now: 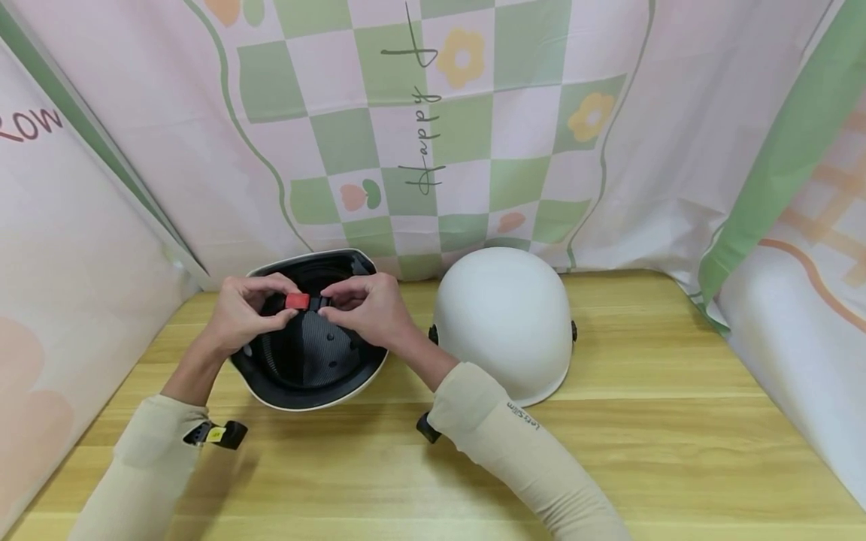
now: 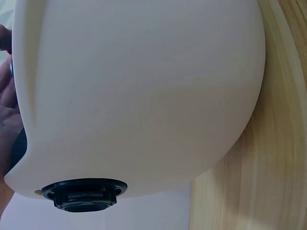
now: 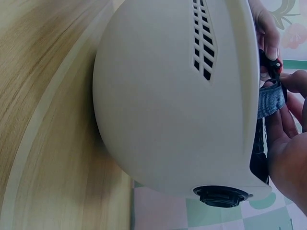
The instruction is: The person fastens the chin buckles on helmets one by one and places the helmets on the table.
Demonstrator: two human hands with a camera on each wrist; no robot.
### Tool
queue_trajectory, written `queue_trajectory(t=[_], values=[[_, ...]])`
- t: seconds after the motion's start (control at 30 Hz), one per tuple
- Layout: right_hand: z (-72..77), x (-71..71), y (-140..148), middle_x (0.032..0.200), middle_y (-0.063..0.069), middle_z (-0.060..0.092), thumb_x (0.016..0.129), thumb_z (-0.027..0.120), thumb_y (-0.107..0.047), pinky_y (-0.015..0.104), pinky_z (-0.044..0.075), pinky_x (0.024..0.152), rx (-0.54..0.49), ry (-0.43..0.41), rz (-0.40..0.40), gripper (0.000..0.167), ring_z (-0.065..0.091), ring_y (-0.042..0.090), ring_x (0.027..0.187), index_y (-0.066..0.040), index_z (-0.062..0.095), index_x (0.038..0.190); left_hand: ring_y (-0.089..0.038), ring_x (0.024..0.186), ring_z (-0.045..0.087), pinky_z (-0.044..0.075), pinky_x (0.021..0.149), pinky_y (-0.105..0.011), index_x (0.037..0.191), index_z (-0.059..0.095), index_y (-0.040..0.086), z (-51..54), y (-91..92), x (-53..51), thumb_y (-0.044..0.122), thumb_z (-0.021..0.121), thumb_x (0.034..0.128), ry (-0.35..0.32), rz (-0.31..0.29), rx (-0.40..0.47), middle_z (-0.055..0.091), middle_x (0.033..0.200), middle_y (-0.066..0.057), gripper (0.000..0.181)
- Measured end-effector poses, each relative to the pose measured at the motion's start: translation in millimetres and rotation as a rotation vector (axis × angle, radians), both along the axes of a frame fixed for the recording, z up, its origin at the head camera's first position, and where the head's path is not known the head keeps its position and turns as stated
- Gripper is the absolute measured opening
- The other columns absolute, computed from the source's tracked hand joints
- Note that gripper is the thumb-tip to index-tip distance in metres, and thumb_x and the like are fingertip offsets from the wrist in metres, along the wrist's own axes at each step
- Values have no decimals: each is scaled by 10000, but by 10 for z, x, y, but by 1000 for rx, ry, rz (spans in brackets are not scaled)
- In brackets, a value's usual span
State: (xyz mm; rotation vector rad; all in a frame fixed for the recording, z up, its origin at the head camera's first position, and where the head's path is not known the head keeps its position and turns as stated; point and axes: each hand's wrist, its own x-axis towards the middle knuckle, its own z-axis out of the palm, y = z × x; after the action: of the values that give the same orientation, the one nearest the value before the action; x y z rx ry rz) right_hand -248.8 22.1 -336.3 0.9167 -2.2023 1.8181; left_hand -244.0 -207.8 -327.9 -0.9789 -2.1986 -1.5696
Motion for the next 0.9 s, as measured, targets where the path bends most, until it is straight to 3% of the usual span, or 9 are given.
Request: queue_trajectory(t=[0.57,0.73,0.9], values=[[-16,-17,-11,893,200,756,785,814,-36,273,610,713,-15,-3,-1,191,717,126,755,22,773,963,-96,815,641,535,770,-178,891,709,-117,-11,-3,-14,-200,706,713,18,-30,37,724,876,79,196],[-7,-4,-37,898,197,758,794,810,-45,267,609,710,-8,4,30,194,722,117,754,25,771,970,-84,802,632,538,740,-182,887,703,-109,-14,41,-8,-180,729,720,21,-73,19,716,880,88,183],[33,-3,-50,891,215,752,792,802,-18,283,612,706,-35,35,49,187,724,148,753,43,765,965,-90,792,630,544,724,-188,899,682,-140,-7,72,-15,-194,714,728,31,-105,53,717,897,69,182]])
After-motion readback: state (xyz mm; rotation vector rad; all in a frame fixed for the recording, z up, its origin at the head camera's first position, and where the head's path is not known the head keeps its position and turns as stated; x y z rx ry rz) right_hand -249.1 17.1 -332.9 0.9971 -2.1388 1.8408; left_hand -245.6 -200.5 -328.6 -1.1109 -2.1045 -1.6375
